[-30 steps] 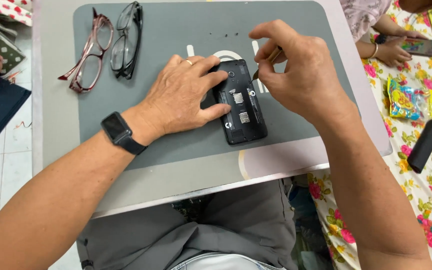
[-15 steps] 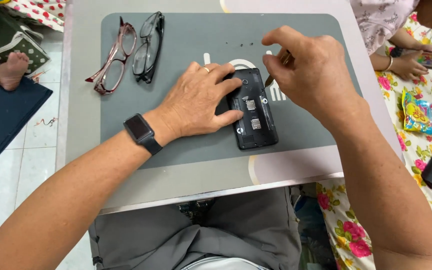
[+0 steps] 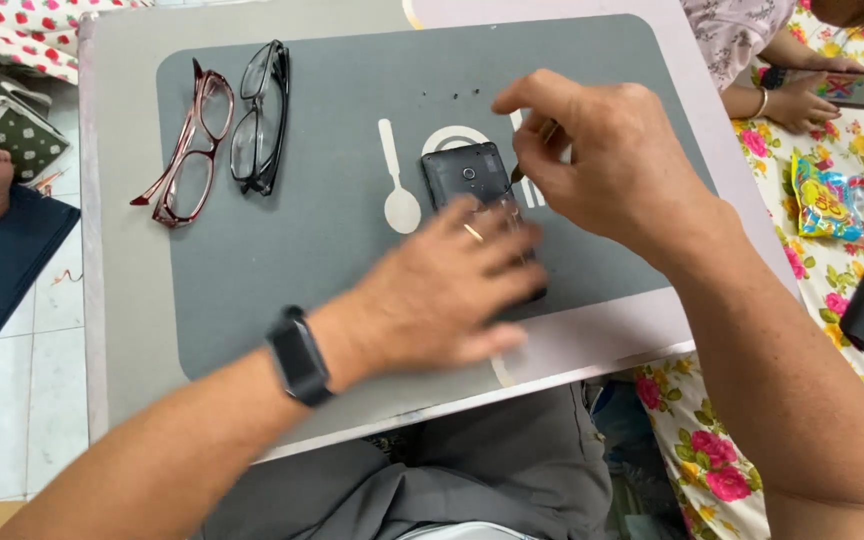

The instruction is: Disassembling a mobile phone by removing screws with a precision screwdriver and prying the back casing.

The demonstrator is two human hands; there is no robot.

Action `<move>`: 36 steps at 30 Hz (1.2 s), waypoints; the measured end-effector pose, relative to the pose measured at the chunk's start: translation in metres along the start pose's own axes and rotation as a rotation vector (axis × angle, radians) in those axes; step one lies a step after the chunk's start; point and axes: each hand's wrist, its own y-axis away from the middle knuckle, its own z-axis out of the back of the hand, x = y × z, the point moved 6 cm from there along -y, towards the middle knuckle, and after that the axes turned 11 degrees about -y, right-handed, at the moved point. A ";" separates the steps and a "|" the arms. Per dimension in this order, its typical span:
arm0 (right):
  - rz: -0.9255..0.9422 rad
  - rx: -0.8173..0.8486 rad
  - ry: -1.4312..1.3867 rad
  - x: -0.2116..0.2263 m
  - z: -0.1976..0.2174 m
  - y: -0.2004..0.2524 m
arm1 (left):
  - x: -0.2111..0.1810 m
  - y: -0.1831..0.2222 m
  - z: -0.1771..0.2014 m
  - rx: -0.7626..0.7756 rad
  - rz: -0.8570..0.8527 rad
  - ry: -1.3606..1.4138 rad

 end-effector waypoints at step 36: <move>0.056 0.099 -0.030 0.015 0.009 -0.002 | -0.049 0.015 -0.008 0.071 -0.090 -0.178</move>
